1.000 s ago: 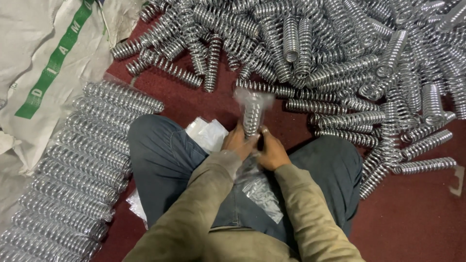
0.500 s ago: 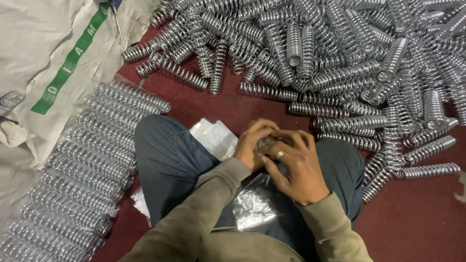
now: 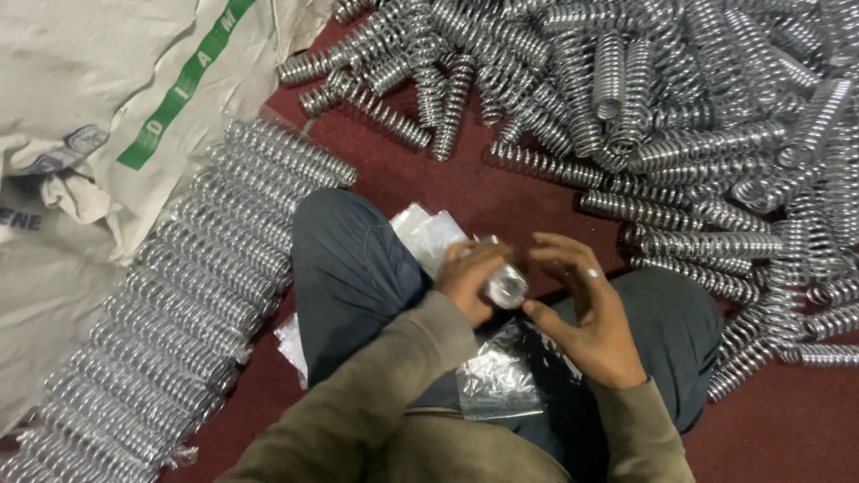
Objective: The person places metal springs into plastic bags by hand while sitting on the floor.
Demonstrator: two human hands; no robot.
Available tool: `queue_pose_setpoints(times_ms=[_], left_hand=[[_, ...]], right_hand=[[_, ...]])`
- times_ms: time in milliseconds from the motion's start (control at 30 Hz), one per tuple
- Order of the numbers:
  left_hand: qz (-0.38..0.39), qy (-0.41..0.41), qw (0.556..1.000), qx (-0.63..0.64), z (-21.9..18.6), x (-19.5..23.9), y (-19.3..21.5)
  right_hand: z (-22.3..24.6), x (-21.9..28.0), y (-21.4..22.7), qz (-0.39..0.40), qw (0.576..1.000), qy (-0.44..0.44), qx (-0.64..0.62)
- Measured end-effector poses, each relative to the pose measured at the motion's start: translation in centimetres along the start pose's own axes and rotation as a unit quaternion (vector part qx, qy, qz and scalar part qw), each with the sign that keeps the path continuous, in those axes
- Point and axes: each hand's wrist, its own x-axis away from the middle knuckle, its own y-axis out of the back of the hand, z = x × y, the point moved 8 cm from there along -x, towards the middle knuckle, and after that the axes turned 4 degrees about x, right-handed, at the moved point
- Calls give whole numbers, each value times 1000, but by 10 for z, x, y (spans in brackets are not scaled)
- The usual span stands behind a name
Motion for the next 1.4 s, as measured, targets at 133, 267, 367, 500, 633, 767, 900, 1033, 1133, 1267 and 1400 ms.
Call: queue_pose_setpoints(times_ms=[133,267,367,500,633,767,900,1033,1133,1267,1400], left_hand=[[-145,-60,984,-89,-7,-5,167],[-97,26,918,-383,76,19,269],[25,97,885,-455,132,57,282],[47,68,942,-326,161,99,283],[84,69,959,-260,162,96,284],[154,246,916,-278,117,63,275],[-130,-21,973,-191,42,38,226],[-14,48,984,-172,2,25,84],[214,175,956,-96,9,40,-20],[29,200,976,79,11,34,-5],[-61,243,936,249,-13,44,47]], right_hand=[[-1,12,14,-31,996,60,62],[-38,5,29,-21,997,-26,66],[-50,-14,43,-14,993,-48,107],[-48,-65,64,-44,975,-95,196],[-61,-135,86,-103,926,35,360],[-97,-187,90,-102,889,-79,440],[-111,-205,101,-87,900,-73,420],[-62,-181,148,-153,899,-29,410],[-22,-144,167,-209,829,145,499],[-11,-106,142,-176,911,-30,371],[-46,-76,65,-178,939,46,291]])
